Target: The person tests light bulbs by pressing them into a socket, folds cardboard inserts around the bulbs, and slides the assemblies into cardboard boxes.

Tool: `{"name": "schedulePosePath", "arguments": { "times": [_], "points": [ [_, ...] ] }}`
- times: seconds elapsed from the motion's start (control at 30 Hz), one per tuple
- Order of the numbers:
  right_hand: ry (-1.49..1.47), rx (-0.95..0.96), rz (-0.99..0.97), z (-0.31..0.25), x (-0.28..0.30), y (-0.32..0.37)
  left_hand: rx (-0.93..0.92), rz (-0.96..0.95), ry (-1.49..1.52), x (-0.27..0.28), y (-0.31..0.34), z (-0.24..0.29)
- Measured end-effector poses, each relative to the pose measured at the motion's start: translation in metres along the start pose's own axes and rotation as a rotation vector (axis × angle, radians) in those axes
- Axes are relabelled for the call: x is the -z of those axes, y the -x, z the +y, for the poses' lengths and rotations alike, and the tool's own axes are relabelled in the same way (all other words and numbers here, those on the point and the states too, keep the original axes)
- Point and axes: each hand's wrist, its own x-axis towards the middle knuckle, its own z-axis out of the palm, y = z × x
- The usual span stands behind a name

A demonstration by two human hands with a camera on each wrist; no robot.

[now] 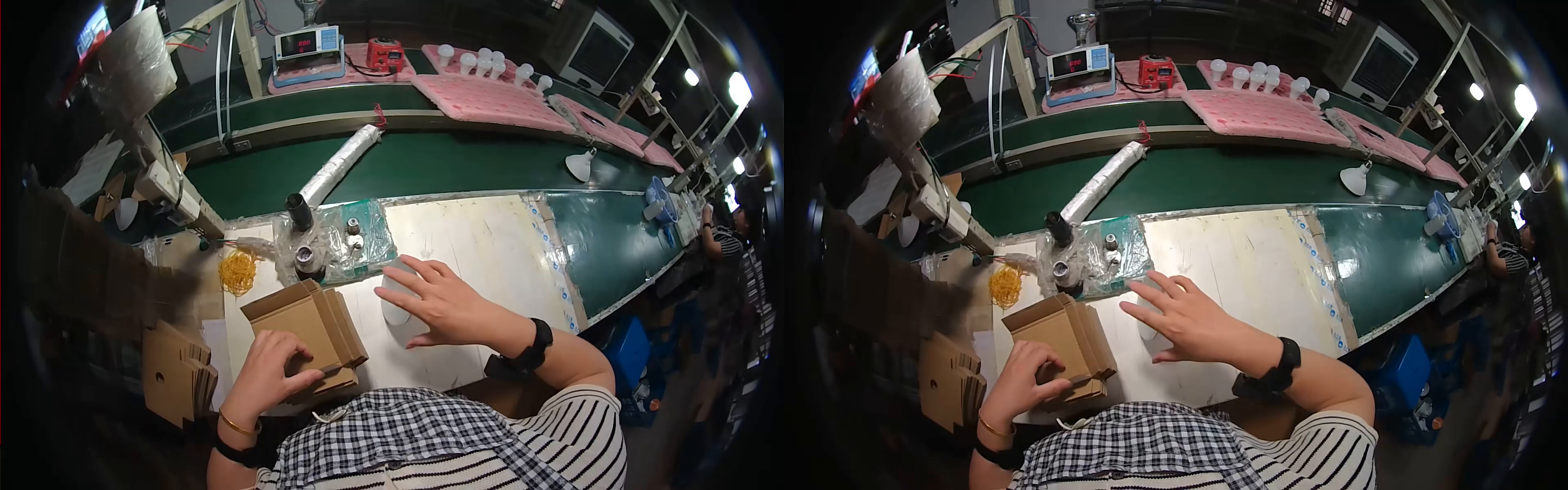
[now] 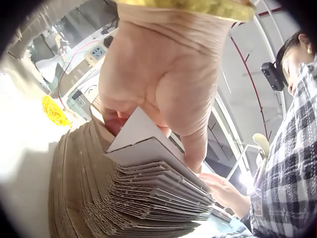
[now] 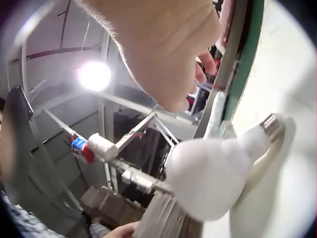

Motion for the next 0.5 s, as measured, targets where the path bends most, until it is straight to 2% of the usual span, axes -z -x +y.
{"name": "schedulePosePath", "arguments": {
  "times": [0.07,0.1,0.17,0.23,0.3,0.37,0.43,0.5],
  "points": [
    [0.211,0.072,-0.205,-0.004,-0.007,-0.021,-0.014,0.018,-0.004,-0.002,0.001,-0.002],
    [0.21,0.074,-0.204,-0.004,-0.009,-0.037,-0.031,0.035,-0.014,-0.003,0.002,-0.003],
    [0.449,-0.141,-0.72,-0.009,-0.013,-0.065,-0.04,0.046,-0.022,-0.005,0.004,-0.004],
    [0.527,-0.102,-0.708,-0.005,-0.034,-0.072,-0.083,0.094,-0.029,-0.009,0.006,-0.008],
    [0.662,-0.092,-0.828,-0.004,-0.045,-0.077,-0.091,0.109,-0.017,-0.01,0.007,-0.009],
    [0.669,-0.11,-0.878,0.001,-0.043,-0.082,-0.1,0.122,-0.003,-0.009,0.008,-0.011],
    [0.581,-0.222,-0.942,0.005,-0.035,-0.08,-0.111,0.134,-0.013,-0.011,0.008,-0.012],
    [0.534,-0.244,-0.903,0.024,-0.043,-0.07,-0.124,0.141,-0.008,-0.012,0.009,-0.013]
  ]
}}
